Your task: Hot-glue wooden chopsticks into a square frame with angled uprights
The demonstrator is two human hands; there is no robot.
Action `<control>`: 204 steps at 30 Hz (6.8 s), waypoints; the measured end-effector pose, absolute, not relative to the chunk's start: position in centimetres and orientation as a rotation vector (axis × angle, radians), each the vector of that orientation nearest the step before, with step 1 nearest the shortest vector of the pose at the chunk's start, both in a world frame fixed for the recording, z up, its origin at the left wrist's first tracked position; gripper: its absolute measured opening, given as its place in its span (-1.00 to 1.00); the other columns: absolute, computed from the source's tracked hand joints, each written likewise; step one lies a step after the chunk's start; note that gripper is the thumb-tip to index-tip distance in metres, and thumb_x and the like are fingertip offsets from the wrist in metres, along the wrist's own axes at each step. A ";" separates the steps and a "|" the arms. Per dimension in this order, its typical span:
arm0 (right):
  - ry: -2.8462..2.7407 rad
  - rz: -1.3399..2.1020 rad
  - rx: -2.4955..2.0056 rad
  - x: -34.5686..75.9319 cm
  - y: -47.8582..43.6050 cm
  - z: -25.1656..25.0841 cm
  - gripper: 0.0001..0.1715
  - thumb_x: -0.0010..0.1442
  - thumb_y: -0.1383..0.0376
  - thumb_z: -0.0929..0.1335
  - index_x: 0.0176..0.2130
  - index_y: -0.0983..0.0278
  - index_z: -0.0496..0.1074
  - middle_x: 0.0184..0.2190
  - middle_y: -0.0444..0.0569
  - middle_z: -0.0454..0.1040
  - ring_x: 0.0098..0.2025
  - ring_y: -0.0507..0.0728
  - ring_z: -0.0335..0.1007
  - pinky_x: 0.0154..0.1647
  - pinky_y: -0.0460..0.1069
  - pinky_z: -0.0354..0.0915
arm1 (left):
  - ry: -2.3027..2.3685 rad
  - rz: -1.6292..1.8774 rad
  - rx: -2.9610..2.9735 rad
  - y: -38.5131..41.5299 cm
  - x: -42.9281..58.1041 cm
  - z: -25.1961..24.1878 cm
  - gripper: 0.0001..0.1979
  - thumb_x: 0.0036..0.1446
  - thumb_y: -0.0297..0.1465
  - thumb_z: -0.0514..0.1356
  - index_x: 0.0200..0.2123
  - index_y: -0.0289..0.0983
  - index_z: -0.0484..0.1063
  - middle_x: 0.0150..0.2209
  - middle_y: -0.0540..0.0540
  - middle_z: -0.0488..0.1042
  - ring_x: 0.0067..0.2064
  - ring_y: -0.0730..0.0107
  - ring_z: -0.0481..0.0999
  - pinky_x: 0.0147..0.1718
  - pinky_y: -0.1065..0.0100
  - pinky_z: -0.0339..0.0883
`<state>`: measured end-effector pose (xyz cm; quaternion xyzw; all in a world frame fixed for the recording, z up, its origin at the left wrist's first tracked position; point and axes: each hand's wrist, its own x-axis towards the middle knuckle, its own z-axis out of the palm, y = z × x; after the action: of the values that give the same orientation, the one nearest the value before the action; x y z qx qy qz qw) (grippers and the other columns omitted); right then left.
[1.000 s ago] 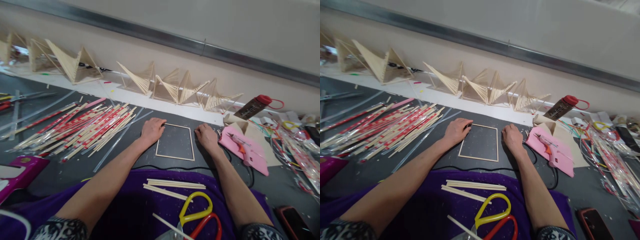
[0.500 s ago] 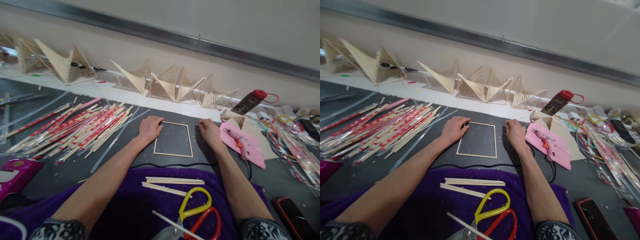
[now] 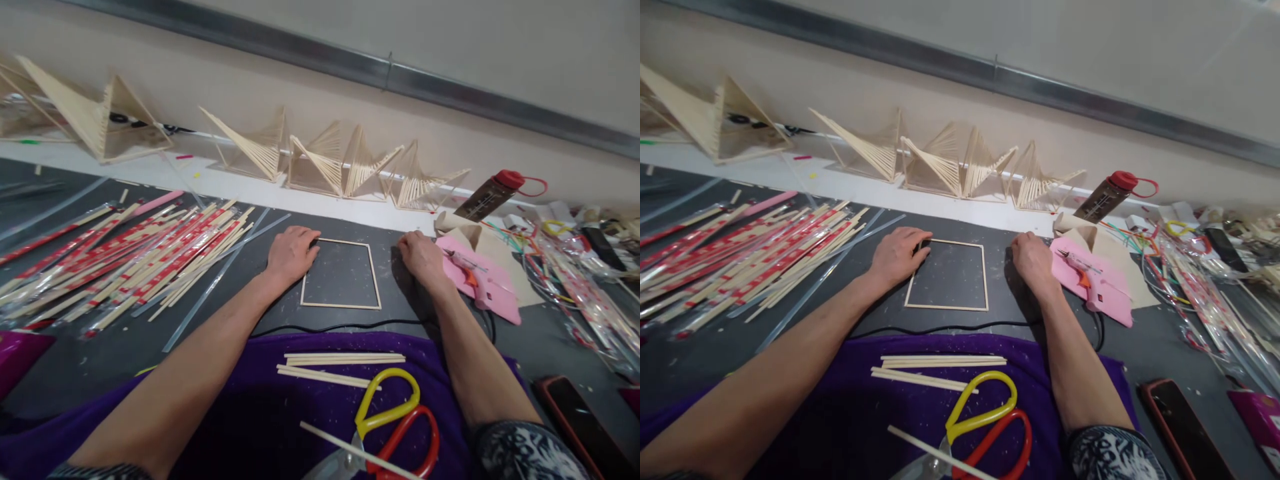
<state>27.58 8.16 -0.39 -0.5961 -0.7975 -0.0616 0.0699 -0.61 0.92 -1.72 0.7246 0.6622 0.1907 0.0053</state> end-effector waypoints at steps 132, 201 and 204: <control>-2.863 -0.049 -0.844 29.6 -1.2 -1.3 -0.68 0.32 0.25 0.18 -0.22 0.26 0.47 -0.32 -0.02 0.43 -0.41 0.01 0.29 -0.45 -0.05 0.03 | 1.639 0.385 2.640 -7.7 3.4 -1.0 -0.70 0.30 -0.32 -0.02 -0.30 -0.24 0.49 -0.33 -0.08 0.45 -0.23 0.32 0.32 -0.39 0.34 0.19; -2.547 0.592 -0.998 30.5 0.2 -1.9 -0.83 0.17 0.33 0.32 -0.23 0.22 0.50 -0.30 -0.09 0.45 -0.37 -0.01 0.37 -0.37 -0.12 0.22 | 1.687 0.083 2.409 -6.3 -0.6 1.1 -0.81 0.18 -0.34 0.10 -0.27 -0.14 0.53 -0.25 0.03 0.54 -0.17 0.35 0.45 -0.27 0.36 0.26; -2.538 0.566 -0.947 30.4 0.2 -2.3 -0.80 0.20 0.30 0.32 -0.17 0.21 0.50 -0.25 -0.07 0.46 -0.32 -0.01 0.39 -0.33 -0.13 0.23 | 1.685 0.082 2.421 -6.3 -0.6 1.0 -0.80 0.19 -0.34 0.09 -0.27 -0.13 0.53 -0.25 0.03 0.53 -0.17 0.35 0.44 -0.27 0.36 0.26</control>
<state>30.37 0.16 -2.33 -0.3363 -0.9011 0.2010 0.1860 -0.61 -6.27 1.04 0.8168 0.5683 0.0277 0.0953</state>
